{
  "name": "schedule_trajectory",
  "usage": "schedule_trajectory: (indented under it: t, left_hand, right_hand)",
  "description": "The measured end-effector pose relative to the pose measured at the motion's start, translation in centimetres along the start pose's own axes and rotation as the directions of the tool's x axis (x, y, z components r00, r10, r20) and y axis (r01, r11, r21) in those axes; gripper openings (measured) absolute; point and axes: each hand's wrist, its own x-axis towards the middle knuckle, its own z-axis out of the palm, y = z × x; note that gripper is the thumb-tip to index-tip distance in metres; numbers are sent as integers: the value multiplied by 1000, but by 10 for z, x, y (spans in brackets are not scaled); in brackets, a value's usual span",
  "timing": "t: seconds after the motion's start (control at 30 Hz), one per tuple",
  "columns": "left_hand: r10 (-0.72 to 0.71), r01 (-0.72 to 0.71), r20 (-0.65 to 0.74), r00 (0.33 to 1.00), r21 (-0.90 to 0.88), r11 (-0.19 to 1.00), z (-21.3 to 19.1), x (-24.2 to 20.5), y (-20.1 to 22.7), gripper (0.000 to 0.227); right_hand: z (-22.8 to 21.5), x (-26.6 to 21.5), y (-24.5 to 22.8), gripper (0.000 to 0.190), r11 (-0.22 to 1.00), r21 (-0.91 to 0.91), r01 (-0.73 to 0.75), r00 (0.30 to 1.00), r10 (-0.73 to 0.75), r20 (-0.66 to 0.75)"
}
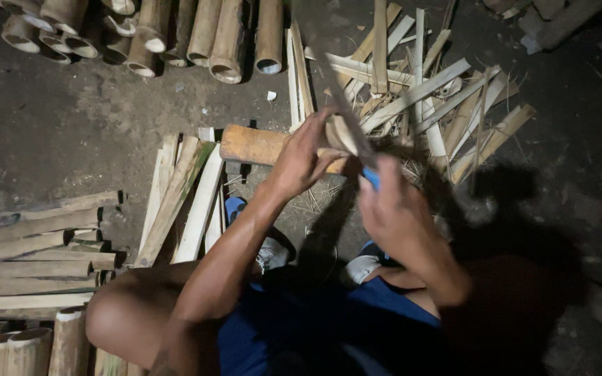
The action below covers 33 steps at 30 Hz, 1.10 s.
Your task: The person sits on the floor and uses a knife to split bamboo poles into thin strips. They repeatedly position the bamboo on a wooden block, strike it with the knife, and separate the resulting strips.
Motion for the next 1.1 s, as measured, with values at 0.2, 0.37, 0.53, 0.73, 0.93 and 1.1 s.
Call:
schedule_trajectory:
  t: [0.2, 0.37, 0.53, 0.73, 0.93, 1.1]
  left_hand:
    - [-70, 72, -27, 997, 81, 994, 3, -6, -8, 71]
    - [21, -7, -98, 995, 145, 989, 5, -6, -7, 71]
    - [-254, 260, 61, 965, -158, 953, 17, -8, -42, 68]
    - [34, 34, -227, 973, 290, 957, -41, -1, -44, 103]
    - [223, -4, -279, 934, 616, 788, -138, 100, -77, 69]
    - [-114, 167, -122, 986, 746, 644, -101, 116, -113, 45]
  right_hand:
    - [0, 20, 5, 21, 965, -52, 258, 961, -262, -90]
    - [-13, 20, -16, 25, 947, -163, 276, 948, -296, -116]
    - [-28, 26, -9, 39, 935, -239, 263, 951, -293, -99]
    - [-18, 62, 3, 46, 910, -339, 241, 965, -261, -13]
    - [-72, 66, -45, 29, 945, -324, -36, 978, 100, 184]
    - [-49, 121, -10, 30, 901, -420, 110, 951, 27, 308]
